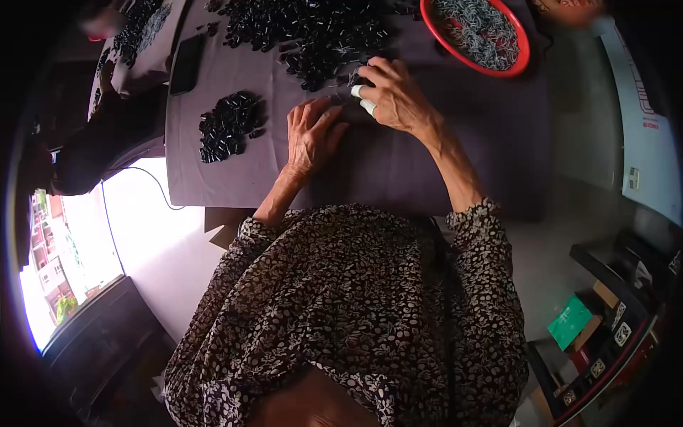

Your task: The person assembles hardware components by repeatedly picking up plastic parts and screws from the table and fitting them together by hand.

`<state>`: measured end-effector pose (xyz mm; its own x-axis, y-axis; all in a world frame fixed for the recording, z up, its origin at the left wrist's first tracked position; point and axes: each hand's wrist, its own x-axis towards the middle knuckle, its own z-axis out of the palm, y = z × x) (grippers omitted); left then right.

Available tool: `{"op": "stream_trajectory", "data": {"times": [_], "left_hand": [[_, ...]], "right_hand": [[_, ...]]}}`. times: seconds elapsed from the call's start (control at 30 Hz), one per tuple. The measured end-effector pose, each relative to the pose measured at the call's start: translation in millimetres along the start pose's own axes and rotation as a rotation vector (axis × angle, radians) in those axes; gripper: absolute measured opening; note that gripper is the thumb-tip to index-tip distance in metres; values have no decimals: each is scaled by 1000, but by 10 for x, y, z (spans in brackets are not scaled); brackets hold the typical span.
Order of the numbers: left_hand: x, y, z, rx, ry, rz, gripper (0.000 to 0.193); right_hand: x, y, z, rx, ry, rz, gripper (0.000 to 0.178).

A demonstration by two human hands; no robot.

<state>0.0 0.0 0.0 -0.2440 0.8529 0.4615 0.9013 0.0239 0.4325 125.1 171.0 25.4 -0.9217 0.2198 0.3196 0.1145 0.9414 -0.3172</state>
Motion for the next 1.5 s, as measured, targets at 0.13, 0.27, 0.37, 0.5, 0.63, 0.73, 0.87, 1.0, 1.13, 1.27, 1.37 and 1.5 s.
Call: {"op": "stream_trajectory", "data": {"times": [0.13,0.27,0.37,0.5,0.63,0.73,0.87,1.0,1.13,1.27,1.37,1.5], "left_hand": [[57,-44,35,24,20,43,30],[2,-9,63,7,22,26,30],[11,-29,71,6,17,26,30],[17,-34,20,-6,17,23,30],[30,-21,17,-16,28,37,32],[22,-22,27,-23,18,21,30],[-27,-29,20,-34,24,7,31],[-15,-19,25,-53,21,6,30],[-11,-36,14,-64,52,-6,27],[-31,-58,-4,-100,64,44,20],[-67,-37,3,-132,71,90,17],[-95,-42,2,-169,51,129,15]], "right_hand": [[106,174,38,-120,55,-6,20],[43,285,-47,-82,38,46,16],[-59,339,-121,-40,194,81,17],[-327,312,-264,11,163,237,20],[-538,203,-217,60,200,443,23],[-425,-27,-73,358,91,810,30],[34,-154,-10,855,28,950,37],[331,-116,-118,1032,154,822,39],[343,5,-274,837,106,722,30],[178,18,-225,694,42,695,22],[124,-43,-120,684,-18,628,21],[145,-76,68,300,16,272,21]]}}
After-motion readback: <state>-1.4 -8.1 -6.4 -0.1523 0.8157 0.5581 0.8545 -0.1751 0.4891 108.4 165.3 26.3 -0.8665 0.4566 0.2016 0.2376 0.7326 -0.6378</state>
